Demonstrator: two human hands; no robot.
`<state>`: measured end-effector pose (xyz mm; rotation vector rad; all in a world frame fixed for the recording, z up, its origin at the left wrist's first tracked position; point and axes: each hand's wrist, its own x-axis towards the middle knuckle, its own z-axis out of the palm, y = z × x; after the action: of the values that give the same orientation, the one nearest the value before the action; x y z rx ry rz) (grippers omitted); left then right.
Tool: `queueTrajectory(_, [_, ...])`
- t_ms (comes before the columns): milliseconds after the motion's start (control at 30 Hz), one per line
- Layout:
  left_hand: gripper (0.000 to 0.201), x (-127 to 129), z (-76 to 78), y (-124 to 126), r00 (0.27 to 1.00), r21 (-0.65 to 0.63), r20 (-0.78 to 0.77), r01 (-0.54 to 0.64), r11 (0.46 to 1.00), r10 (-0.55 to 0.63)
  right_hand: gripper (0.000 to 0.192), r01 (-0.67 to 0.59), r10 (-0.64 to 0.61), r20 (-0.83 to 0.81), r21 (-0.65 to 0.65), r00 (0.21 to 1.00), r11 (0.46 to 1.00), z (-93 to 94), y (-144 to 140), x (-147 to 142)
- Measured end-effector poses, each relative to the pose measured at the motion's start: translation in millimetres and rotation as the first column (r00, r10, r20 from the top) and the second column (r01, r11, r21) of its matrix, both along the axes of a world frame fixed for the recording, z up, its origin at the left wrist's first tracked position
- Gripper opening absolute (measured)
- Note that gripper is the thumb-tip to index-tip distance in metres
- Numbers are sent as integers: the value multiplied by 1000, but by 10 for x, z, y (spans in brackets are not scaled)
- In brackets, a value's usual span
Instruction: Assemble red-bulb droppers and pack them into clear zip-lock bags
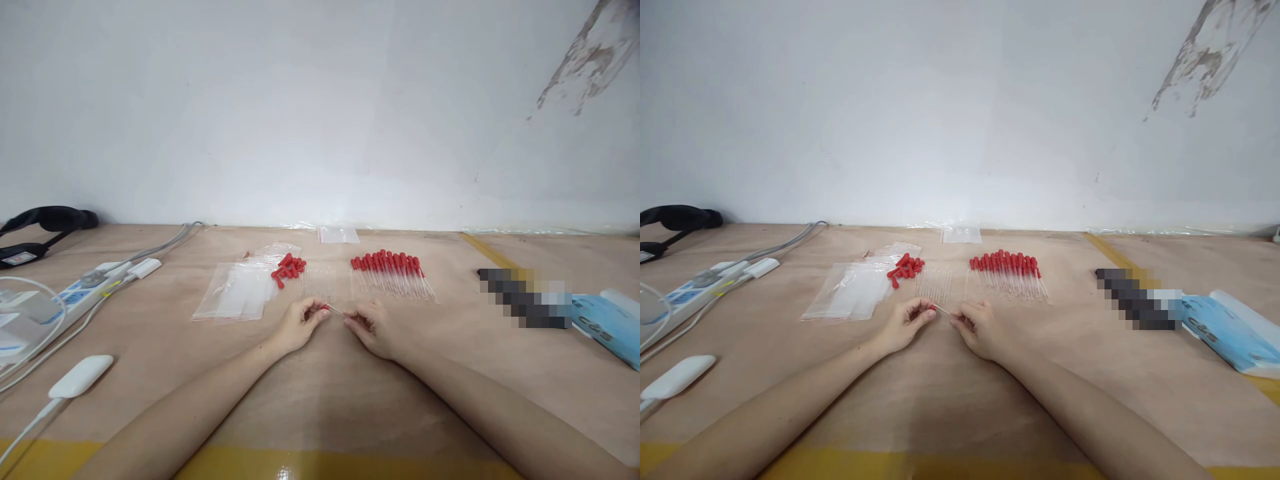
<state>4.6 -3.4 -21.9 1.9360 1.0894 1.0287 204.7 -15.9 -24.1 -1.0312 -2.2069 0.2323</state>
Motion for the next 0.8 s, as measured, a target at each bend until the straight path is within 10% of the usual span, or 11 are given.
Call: queueTrajectory(800, [15, -13, 60, -118, 887, 328, -461, 203, 923, -31, 26, -51, 28, 256, 86, 966, 995, 104, 41, 56])
